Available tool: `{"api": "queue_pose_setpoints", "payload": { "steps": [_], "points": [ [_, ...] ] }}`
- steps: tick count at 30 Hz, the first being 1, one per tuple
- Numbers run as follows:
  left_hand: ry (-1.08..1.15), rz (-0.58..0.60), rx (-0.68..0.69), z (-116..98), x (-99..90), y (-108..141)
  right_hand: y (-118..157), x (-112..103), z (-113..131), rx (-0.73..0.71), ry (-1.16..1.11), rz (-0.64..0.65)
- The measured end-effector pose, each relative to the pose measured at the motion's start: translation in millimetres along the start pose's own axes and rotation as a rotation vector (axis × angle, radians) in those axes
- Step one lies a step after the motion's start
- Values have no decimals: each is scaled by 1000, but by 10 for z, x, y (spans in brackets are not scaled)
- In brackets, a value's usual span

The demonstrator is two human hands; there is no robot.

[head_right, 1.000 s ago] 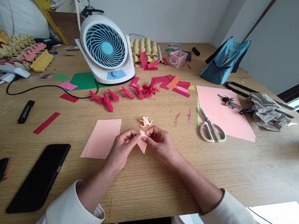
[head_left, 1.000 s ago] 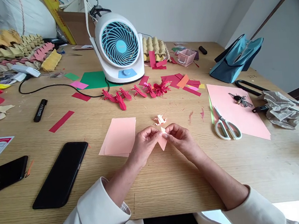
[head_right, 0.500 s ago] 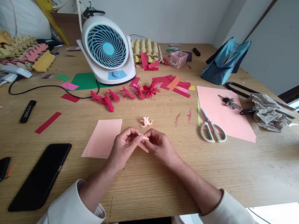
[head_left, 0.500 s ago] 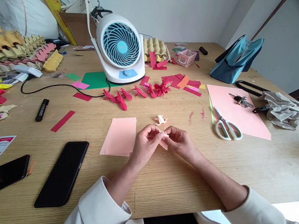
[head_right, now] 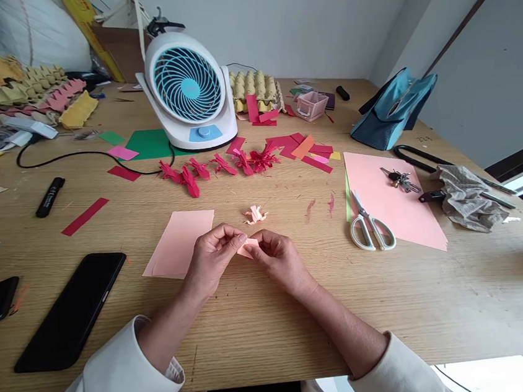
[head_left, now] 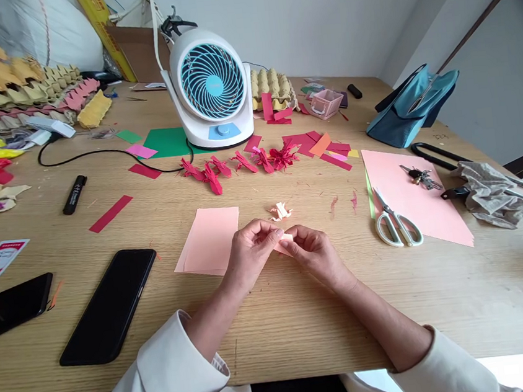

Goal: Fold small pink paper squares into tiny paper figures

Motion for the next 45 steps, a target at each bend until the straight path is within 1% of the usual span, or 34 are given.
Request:
{"api": "queue_pose_setpoints", "payload": {
  "steps": [4, 9, 19, 23, 27, 32, 35, 37, 41, 45],
  "points": [
    [-37, -24, 35, -53, -20, 8, -9, 11, 51, 1, -70, 2],
    [-22, 35, 27, -101, 1, 15, -15, 4, 118, 10, -117, -2],
    [-115, 71, 71, -125, 17, 17, -8, -7, 121, -10, -28, 61],
    [-149, 92, 95, -161, 20, 26, -5, -15, 99, 9, -69, 65],
    [-157, 93, 115, -183, 21, 34, -4, -11, 82, 26, -75, 78],
    [-130, 103, 156, -136, 24, 25, 4, 1, 111, 15, -48, 75],
    [-145, 97, 222, -123, 28, 24, 10, 4, 118, 12, -63, 65],
    [-205, 64, 297, -147, 27, 36, 11, 8, 116, 6, -81, 71],
    [-395, -42, 523, -261, 19, 90, 8, 16, 114, 7, -91, 87],
    [-562, -32, 726, -372, 26, 142, 7, 19, 144, -4, -121, 97]
  ]
}}
Point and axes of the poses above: each hand's wrist, its own y-axis away from the middle knuckle, its own x-axis out of the palm, z = x × y, the point moved 4 cm from there along -y, towards the middle knuckle, and after that the axes turned 3 degrees about -x, right-handed, at the moved point
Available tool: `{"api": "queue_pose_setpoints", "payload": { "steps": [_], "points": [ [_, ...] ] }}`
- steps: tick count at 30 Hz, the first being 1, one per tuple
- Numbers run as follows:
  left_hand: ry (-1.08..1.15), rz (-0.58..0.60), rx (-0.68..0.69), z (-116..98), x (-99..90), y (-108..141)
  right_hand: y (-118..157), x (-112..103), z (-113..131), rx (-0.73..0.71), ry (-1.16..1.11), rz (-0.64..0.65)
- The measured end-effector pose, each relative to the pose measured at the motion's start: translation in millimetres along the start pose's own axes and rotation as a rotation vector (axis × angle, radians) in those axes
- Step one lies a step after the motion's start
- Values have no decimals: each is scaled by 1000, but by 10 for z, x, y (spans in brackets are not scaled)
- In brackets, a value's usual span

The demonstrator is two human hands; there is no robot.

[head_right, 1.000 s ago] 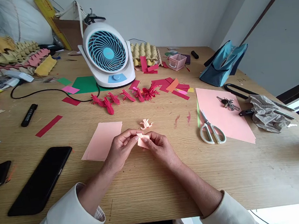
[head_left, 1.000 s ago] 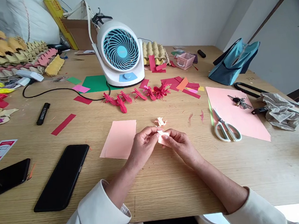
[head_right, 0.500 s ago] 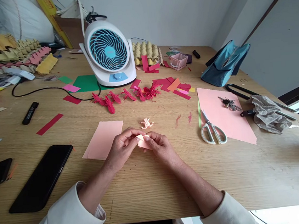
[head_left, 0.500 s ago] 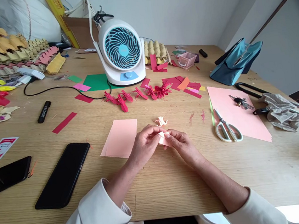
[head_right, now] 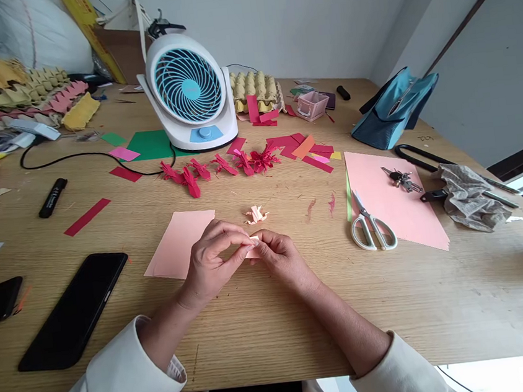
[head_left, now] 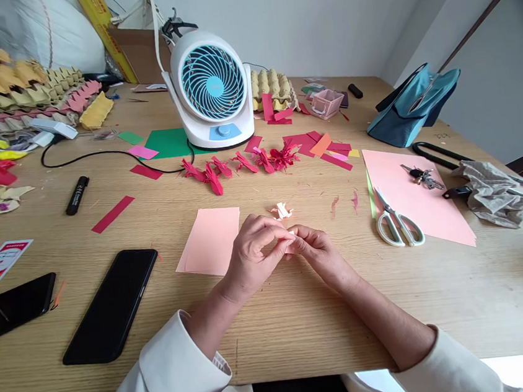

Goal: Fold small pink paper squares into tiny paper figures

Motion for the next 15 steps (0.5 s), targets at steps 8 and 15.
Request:
{"api": "queue_pose_setpoints", "payload": {
  "steps": [8, 15],
  "points": [
    [-97, 106, 184, -44, -53, -54, -10, -69, 39, -13, 46, 28],
    [-44, 161, 110, -20, -14, -41, -15, -48, 55, 23, 15, 84]
  ]
}}
Point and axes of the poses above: each hand's wrist, its own y-axis away from the middle knuckle, its own x-axis out of the palm, z = x × y, the point moved 4 cm from there along -y, towards the middle knuckle, and after that the axes turned 3 degrees about -x, right-handed, at the moved point
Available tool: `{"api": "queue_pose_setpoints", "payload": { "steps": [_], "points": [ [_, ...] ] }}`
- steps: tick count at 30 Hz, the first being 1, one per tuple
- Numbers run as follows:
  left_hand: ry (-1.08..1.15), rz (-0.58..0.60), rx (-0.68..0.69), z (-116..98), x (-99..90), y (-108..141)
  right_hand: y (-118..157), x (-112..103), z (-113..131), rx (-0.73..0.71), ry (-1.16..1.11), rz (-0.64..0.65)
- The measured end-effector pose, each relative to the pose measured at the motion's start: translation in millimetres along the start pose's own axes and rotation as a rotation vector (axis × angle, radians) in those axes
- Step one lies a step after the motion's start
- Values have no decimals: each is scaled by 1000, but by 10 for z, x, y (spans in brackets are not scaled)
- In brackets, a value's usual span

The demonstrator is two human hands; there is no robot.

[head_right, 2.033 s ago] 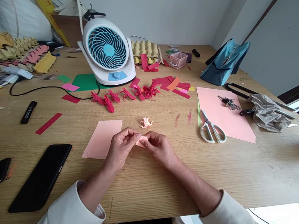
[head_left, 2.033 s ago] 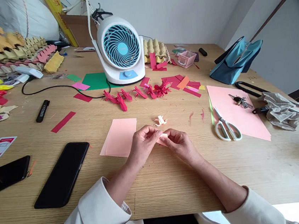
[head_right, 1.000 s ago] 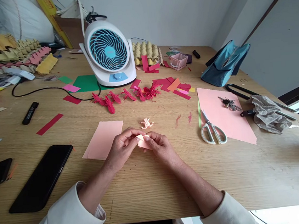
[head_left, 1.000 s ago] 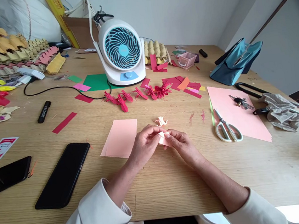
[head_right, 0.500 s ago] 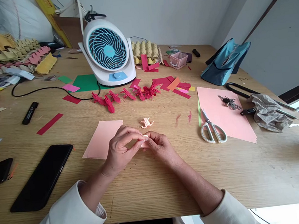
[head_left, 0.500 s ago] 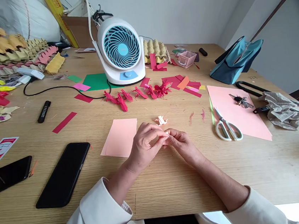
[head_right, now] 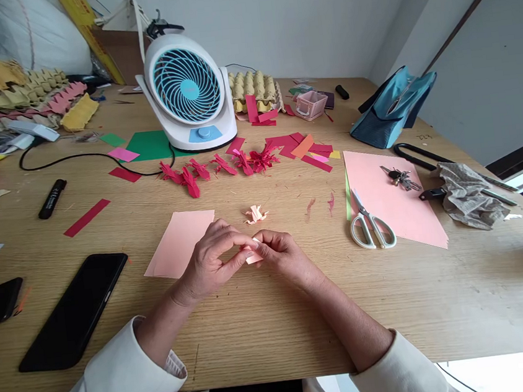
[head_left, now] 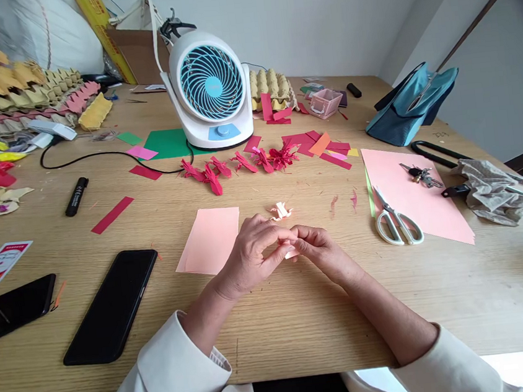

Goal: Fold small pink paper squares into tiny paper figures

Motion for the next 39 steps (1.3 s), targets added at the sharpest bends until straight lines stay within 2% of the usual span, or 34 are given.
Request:
{"api": "queue_pose_setpoints", "payload": {
  "steps": [4, 7, 19, 28, 39],
  "points": [
    [64, -66, -147, 53, 17, 39, -1, 35, -7, 53, -56, 2],
    [90, -83, -192, 68, 39, 68, 4, 44, -45, 97, -132, -20],
    [82, -191, -172, 57, 37, 86, 9, 40, -128, 129, -249, -91],
    [106, -173, -160, 43, 38, 73, 5, 41, -121, 129, -254, -141],
    [141, -153, -182, 46, 41, 59, 14, 45, -132, 114, -268, -119]
  ]
}}
Point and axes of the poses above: each hand's wrist, its own y-axis away from the middle knuckle, its own x-axis out of the palm, z = x × y, the point moved 4 cm from there along -y, towards the middle knuckle, and after that the axes turned 3 degrees about -x, right-handed, at the moved point
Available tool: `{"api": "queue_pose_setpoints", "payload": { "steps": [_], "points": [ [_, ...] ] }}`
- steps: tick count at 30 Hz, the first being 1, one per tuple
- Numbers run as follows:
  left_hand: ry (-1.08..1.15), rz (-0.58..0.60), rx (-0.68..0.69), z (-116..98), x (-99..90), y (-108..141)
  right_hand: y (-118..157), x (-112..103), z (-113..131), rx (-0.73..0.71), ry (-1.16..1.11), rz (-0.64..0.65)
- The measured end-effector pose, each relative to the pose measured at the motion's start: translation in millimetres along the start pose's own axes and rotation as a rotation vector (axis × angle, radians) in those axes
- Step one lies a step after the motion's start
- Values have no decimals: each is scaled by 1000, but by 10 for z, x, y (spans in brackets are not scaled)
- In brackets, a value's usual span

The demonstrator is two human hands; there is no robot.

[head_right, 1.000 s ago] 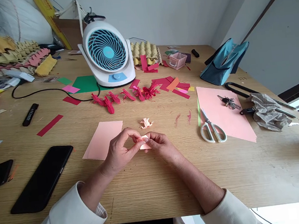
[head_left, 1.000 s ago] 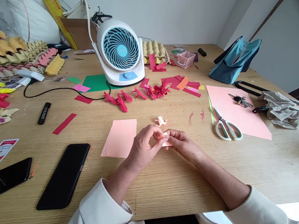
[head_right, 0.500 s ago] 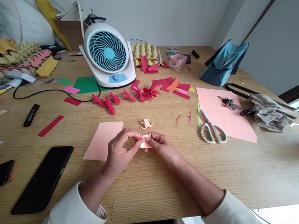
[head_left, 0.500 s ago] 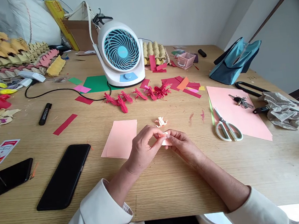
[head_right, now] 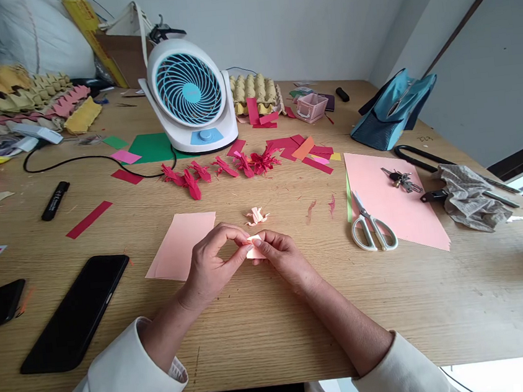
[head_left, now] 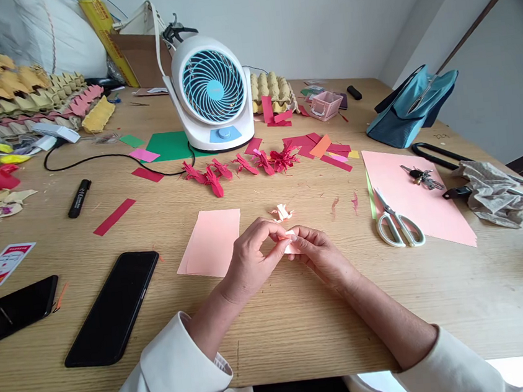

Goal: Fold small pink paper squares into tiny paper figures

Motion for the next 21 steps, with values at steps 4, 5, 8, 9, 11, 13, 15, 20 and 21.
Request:
{"api": "queue_pose_setpoints", "payload": {
  "steps": [4, 5, 8, 9, 11, 13, 15, 20, 21],
  "points": [
    [54, 37, -30, -11, -1, -24, -10, -10, -5, -13, 35, 10],
    [72, 52, -36, -10, -1, -31, -14, -17, -4, -26, 54, 12],
    [118, 90, -53, 13, 1, -49, -20, -39, 5, -80, 146, 21],
    [127, 99, -59, 26, 1, -53, -20, -46, 9, -97, 179, 23],
    [136, 121, -70, 52, 5, -60, -19, -54, 14, -113, 226, 29],
    [139, 136, -76, 69, 5, -66, -17, -56, 16, -111, 233, 33],
    [140, 139, -75, 73, -1, -73, -15, -52, 19, -94, 209, 30],
    [121, 126, -55, 56, -24, -81, -6, -29, 46, -64, 139, 3],
    [116, 120, -49, 53, -29, -79, -4, -24, 52, -63, 130, 2]
  ]
}}
Point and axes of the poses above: each hand's wrist, its own y-axis away from the middle knuckle, its own x-axis out of the palm, z = x × y, the point moved 4 cm from there along -y, towards the middle knuckle, and after that the axes turned 3 degrees about -x, right-handed, at the moved point
